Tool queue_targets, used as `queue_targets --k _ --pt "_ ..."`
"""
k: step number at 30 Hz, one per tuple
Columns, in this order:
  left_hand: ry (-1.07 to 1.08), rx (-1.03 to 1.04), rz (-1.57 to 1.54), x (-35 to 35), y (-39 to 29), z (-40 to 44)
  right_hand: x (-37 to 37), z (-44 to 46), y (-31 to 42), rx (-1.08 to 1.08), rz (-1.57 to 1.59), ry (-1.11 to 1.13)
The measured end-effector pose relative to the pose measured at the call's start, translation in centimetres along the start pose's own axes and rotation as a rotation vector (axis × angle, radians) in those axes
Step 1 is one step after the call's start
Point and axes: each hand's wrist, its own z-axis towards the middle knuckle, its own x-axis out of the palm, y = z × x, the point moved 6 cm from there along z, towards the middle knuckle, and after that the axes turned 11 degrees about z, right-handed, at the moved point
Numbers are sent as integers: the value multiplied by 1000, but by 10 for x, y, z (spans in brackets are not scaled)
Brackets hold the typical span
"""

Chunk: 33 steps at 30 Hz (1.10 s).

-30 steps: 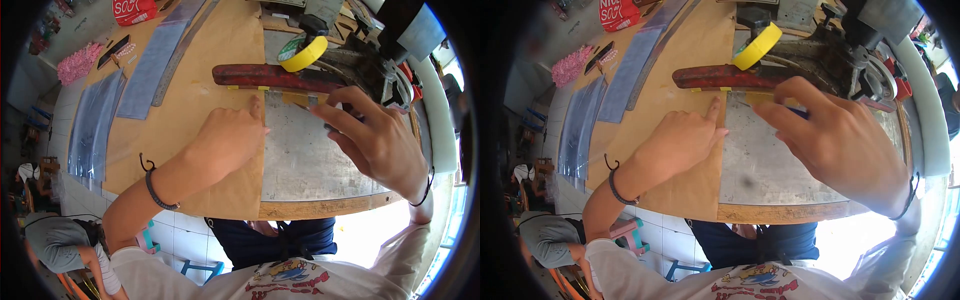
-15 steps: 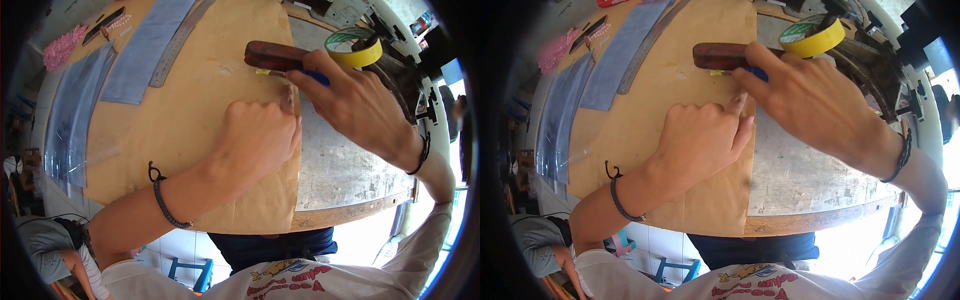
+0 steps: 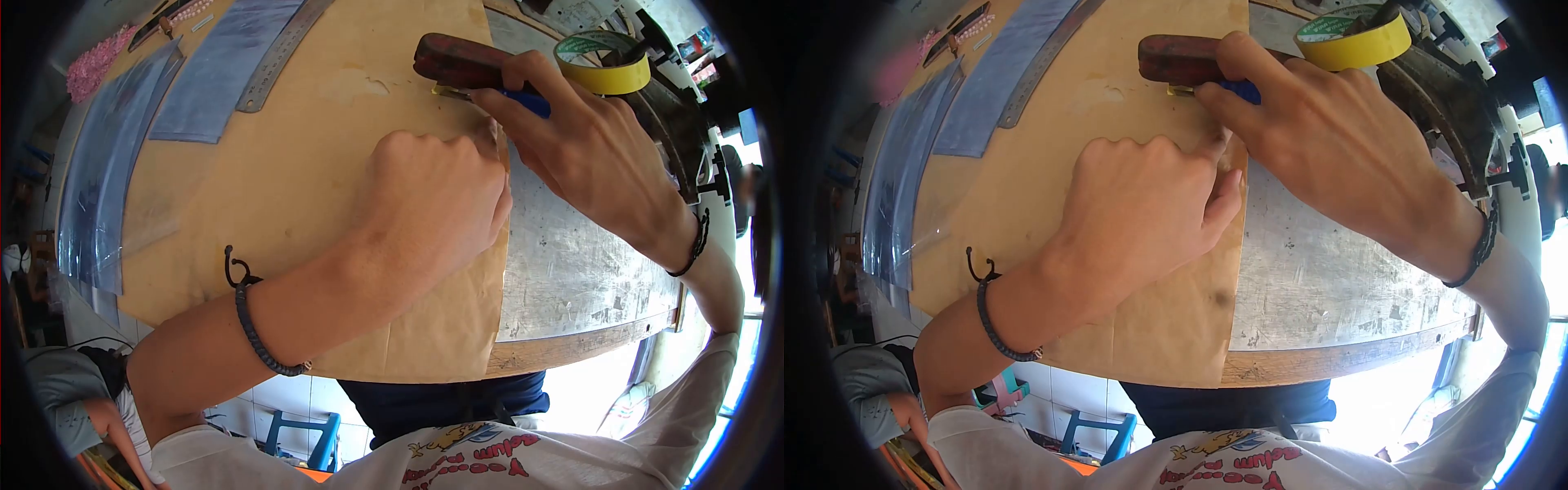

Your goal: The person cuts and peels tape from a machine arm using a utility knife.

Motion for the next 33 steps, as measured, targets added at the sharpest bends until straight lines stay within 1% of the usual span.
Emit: queue_targets --k 5,14,17,20,24,27,29,33 --pt "0 -4 -20 0 1 0 2 1 1 -3 -36 6" --pt "57 -43 -25 2 4 2 2 4 2 42 -40 85" --pt "32 -44 9 1 3 0 -1 4 1 48 -56 107" --pt "40 -49 18 1 3 0 -5 0 -6 82 17 133" --pt "40 -7 63 -4 1 1 -13 1 -3 41 15 112" --pt "23 -25 48 -3 2 1 -13 1 -3 39 -5 118" --pt "-10 -54 43 1 3 -1 -13 -4 -5 63 -14 127" --pt "-12 -44 62 -1 2 0 -11 -17 -11 120 -71 183"
